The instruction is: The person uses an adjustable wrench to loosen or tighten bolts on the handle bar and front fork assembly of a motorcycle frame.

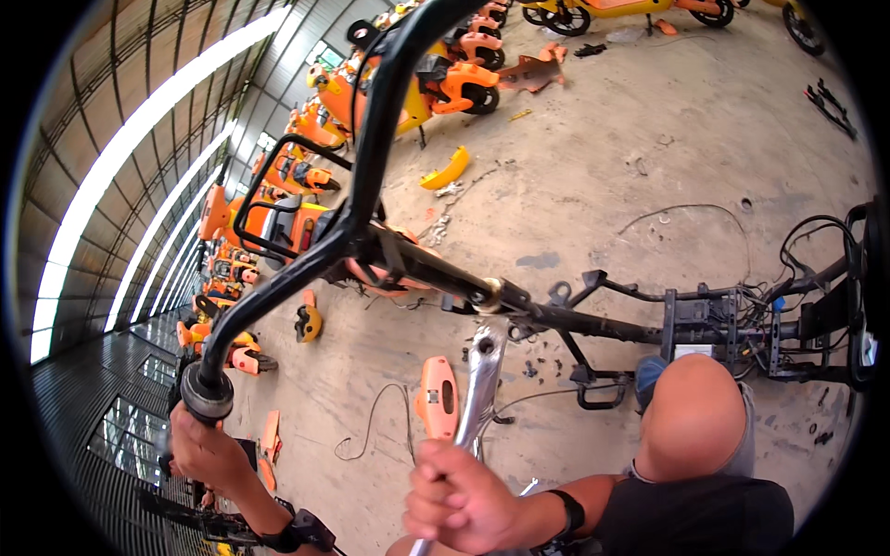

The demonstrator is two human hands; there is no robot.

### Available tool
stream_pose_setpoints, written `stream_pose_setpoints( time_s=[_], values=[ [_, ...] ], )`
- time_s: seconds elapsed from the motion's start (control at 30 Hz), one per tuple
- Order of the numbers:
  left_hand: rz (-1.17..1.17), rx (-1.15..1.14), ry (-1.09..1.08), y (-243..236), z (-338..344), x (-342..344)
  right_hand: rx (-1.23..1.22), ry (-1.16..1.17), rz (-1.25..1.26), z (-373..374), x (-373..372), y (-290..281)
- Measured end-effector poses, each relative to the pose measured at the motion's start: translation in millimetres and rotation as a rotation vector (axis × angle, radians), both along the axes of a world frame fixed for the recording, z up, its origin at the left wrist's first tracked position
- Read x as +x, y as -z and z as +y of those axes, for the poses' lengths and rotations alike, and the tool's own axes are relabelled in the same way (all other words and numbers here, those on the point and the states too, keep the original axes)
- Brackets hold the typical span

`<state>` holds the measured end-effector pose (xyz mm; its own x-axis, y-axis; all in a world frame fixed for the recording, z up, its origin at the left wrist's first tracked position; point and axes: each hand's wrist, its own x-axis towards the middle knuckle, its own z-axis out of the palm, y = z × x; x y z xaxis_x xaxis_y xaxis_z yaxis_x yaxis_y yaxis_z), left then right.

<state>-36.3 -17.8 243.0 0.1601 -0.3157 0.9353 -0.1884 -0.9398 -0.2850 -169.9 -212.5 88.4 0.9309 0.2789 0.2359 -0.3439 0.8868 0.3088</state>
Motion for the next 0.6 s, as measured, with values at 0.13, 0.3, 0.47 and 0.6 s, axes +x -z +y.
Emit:
stream_pose_setpoints(
  time_s=[0.13,0.3,0.47,0.6],
  values=[
    [0.058,-0.010,0.048,4.9,8.6,9.4,-0.229,0.193,-0.033,12.1,14.7,4.1],
    [0.122,0.017,0.146,-2.5,-4.3,-10.2,-0.427,0.178,-0.051,21.0,23.3,13.7],
    [0.139,0.057,0.091,-1.4,-7.6,-24.5,-0.530,0.151,-0.019,32.6,40.7,28.1],
    [0.112,0.097,0.000,6.6,-4.6,-45.5,-0.501,0.180,0.102,31.0,44.5,28.1]
  ],
)
